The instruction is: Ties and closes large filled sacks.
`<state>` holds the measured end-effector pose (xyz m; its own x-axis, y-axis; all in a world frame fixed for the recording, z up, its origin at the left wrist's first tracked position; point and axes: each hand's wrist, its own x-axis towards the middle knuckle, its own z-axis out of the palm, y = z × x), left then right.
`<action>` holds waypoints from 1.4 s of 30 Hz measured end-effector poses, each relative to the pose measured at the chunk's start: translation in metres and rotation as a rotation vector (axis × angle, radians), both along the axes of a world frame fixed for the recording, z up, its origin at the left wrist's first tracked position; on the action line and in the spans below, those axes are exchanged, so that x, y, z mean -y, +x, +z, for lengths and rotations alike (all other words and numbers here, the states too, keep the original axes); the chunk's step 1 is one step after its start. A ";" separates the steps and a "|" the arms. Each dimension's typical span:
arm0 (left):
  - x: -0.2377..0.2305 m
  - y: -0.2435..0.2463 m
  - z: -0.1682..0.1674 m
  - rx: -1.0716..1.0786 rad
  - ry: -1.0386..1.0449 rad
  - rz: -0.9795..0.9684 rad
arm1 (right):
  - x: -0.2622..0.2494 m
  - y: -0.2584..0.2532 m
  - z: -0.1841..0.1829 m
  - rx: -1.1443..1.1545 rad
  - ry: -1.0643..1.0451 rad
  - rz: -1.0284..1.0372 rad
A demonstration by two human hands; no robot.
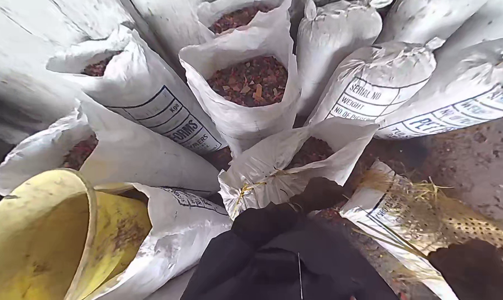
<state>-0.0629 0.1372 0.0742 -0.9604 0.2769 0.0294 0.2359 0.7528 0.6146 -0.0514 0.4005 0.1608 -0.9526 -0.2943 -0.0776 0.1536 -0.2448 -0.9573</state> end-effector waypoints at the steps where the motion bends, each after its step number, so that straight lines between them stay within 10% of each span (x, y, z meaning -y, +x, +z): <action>1: 0.007 0.002 0.002 0.040 -0.006 -0.084 | -0.004 0.002 -0.003 0.016 0.030 0.032; 4: 0.037 0.025 -0.016 -0.040 0.342 -0.122 | -0.017 0.018 -0.021 0.101 0.117 0.051; 6: 0.064 0.040 -0.021 -0.054 0.460 0.186 | -0.024 0.031 -0.040 0.135 0.185 0.026; 9: 0.101 0.037 -0.029 0.069 0.226 0.668 | -0.025 0.048 -0.069 0.249 0.275 -0.027; 14: 0.081 0.022 -0.051 0.259 -0.154 0.752 | -0.024 0.058 -0.103 0.436 0.311 0.015; 30: 0.073 0.030 -0.080 -0.218 -0.015 0.686 | 0.014 0.051 -0.129 0.354 0.874 0.277; 36: 0.070 0.017 -0.048 -0.001 -0.106 0.575 | 0.005 0.045 -0.129 0.308 0.870 0.166; 42: 0.097 0.003 0.002 0.232 -0.084 -0.024 | 0.010 0.057 -0.133 0.331 0.822 0.059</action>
